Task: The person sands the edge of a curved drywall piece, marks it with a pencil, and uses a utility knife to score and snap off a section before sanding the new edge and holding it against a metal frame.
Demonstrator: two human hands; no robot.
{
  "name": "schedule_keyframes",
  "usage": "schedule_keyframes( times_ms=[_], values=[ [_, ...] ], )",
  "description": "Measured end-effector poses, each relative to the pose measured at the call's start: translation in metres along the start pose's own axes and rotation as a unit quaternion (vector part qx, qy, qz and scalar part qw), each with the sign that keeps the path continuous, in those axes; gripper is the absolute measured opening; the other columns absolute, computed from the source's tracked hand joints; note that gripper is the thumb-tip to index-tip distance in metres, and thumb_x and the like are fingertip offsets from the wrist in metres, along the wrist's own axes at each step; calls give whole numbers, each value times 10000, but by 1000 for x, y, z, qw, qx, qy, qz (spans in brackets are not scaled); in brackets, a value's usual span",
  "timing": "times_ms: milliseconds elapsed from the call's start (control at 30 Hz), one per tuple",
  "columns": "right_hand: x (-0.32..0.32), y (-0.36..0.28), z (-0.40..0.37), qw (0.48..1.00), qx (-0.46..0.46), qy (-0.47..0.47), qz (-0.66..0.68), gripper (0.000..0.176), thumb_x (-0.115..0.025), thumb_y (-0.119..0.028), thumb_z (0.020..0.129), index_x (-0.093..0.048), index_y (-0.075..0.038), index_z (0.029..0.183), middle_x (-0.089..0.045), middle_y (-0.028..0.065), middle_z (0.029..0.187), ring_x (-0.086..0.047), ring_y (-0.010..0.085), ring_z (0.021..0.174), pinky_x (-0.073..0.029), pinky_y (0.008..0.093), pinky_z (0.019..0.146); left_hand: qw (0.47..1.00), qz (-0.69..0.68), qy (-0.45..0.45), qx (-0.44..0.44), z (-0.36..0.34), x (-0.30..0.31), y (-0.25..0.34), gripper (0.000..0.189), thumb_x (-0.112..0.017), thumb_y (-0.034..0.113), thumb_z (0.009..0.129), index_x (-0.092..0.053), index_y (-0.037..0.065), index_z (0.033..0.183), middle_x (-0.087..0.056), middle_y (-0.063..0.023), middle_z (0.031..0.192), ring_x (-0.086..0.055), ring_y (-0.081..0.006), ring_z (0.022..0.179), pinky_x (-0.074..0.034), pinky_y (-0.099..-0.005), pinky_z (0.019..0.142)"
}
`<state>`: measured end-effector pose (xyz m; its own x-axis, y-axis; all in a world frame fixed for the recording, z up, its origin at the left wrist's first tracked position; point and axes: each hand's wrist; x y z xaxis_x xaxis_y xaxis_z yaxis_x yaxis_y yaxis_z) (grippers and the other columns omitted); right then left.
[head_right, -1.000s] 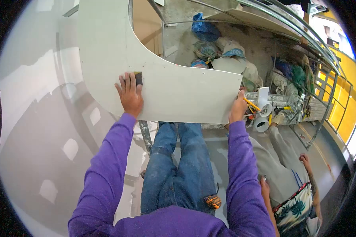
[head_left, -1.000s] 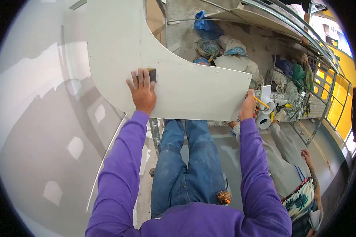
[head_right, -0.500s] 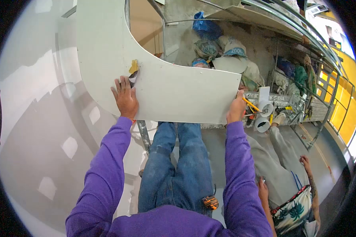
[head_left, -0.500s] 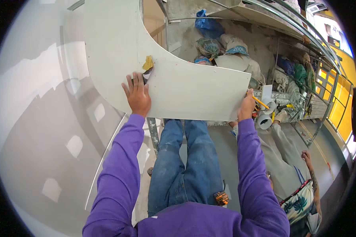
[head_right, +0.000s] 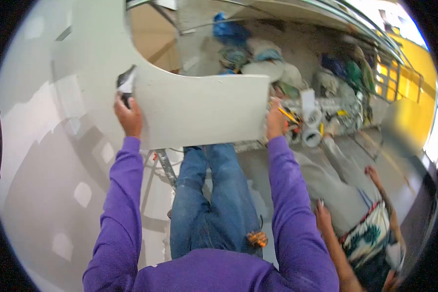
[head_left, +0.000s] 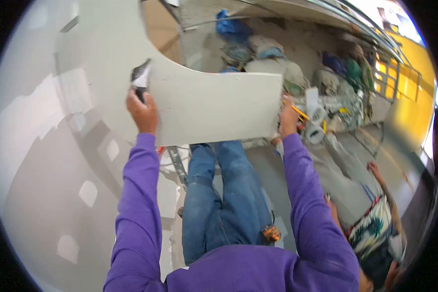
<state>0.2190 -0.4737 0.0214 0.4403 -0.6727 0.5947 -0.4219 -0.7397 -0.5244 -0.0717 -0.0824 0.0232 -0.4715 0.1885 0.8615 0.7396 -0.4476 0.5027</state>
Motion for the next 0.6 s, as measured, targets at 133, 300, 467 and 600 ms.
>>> schedule_keyframes(
  times_ms=[133, 300, 467, 600],
  values=[
    [55, 11, -51, 977, 112, 78, -163, 631, -477, -578, 1075, -751, -20, 969, -700, 160, 856, -643, 260, 776, -497, 428, 737, 993, 84, -47, -73, 6, 0, -9, 600, -670, 206, 902, -499, -62, 1411, -567, -265, 1379, -508, -437, 1313, -370, -526, 1166],
    [167, -12, -216, 979, -16, -99, -176, 576, -492, -505, 1088, -649, -22, 816, -621, 144, 701, -600, 265, 696, -476, 428, 682, 969, 176, -89, -146, 26, -6, -38, 362, -711, 297, 839, -676, 39, 1091, -682, -160, 1072, -630, -363, 1087, -465, -507, 986],
    [276, -20, -366, 952, -87, -168, -240, 474, -463, -453, 1103, -602, -37, 921, -525, 90, 728, -520, 202, 689, -448, 406, 654, 940, 265, -177, -125, 54, -5, -33, 428, -698, 384, 844, -695, 49, 1110, -717, -182, 1084, -659, -385, 1086, -479, -496, 1014],
    [304, -35, -442, 954, -228, -163, -104, 409, -494, -410, 1094, -608, -34, 983, -545, 94, 759, -533, 230, 712, -458, 400, 697, 931, 281, -205, -115, 67, -4, -39, 494, -669, 438, 862, -700, 37, 1148, -729, -208, 1110, -670, -402, 1093, -495, -498, 1006]
  ],
)
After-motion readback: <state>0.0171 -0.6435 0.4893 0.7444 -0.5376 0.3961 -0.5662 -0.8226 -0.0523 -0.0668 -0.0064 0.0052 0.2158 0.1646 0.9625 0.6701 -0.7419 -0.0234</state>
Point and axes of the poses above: each hand's wrist, its own z-axis towards the middle knuckle, its own x-axis out of the back of the hand, y = z × x
